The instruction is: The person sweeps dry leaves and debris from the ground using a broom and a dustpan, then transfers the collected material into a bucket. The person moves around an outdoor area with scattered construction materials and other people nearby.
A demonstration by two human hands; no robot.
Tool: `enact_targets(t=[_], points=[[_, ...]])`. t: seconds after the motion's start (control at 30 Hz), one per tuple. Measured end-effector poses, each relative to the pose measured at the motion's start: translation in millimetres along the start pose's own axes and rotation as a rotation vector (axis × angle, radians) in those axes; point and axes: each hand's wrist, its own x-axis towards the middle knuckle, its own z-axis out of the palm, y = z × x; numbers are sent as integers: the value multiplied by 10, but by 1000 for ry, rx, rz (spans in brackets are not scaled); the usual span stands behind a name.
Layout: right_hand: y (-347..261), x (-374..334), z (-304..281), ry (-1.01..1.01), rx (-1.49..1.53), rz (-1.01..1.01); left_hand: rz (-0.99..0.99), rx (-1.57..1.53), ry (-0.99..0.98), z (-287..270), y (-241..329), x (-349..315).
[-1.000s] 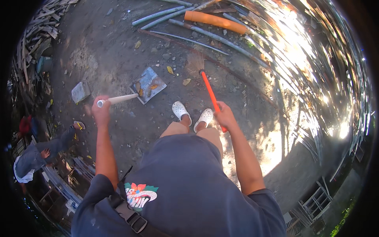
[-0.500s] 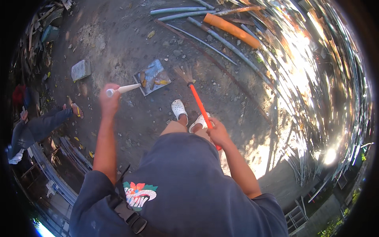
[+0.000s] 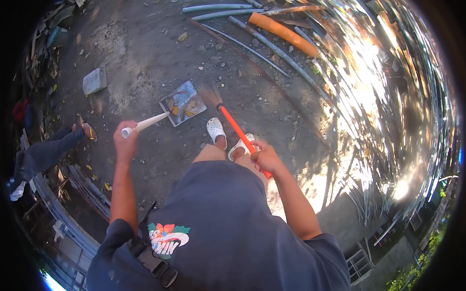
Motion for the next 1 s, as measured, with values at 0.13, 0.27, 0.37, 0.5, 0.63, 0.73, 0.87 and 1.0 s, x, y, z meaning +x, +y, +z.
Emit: enact_targets(t=[0.13, 0.27, 0.37, 0.5, 0.63, 0.73, 0.87, 1.0], points=[[437, 714, -332, 460, -537, -398, -36, 3, 19, 46, -101, 46], [589, 1035, -140, 615, -595, -319, -10, 0, 24, 94, -190, -23], [512, 613, 272, 272, -348, -120, 65, -27, 51, 85, -378, -174], [839, -41, 202, -78, -9, -1, 2, -129, 112, 45, -517, -426], [1406, -447, 177, -37, 120, -20, 39, -151, 86, -62, -608, -628], [2001, -488, 16, 86, 141, -70, 61, -173, 81, -383, -800, -802], [2763, -542, -138, 275, 149, -83, 45, -157, 133, -920, -1046, -1320], [3352, -586, 79, 403, 274, -18, 81, -160, 152, -1129, -991, -1913]])
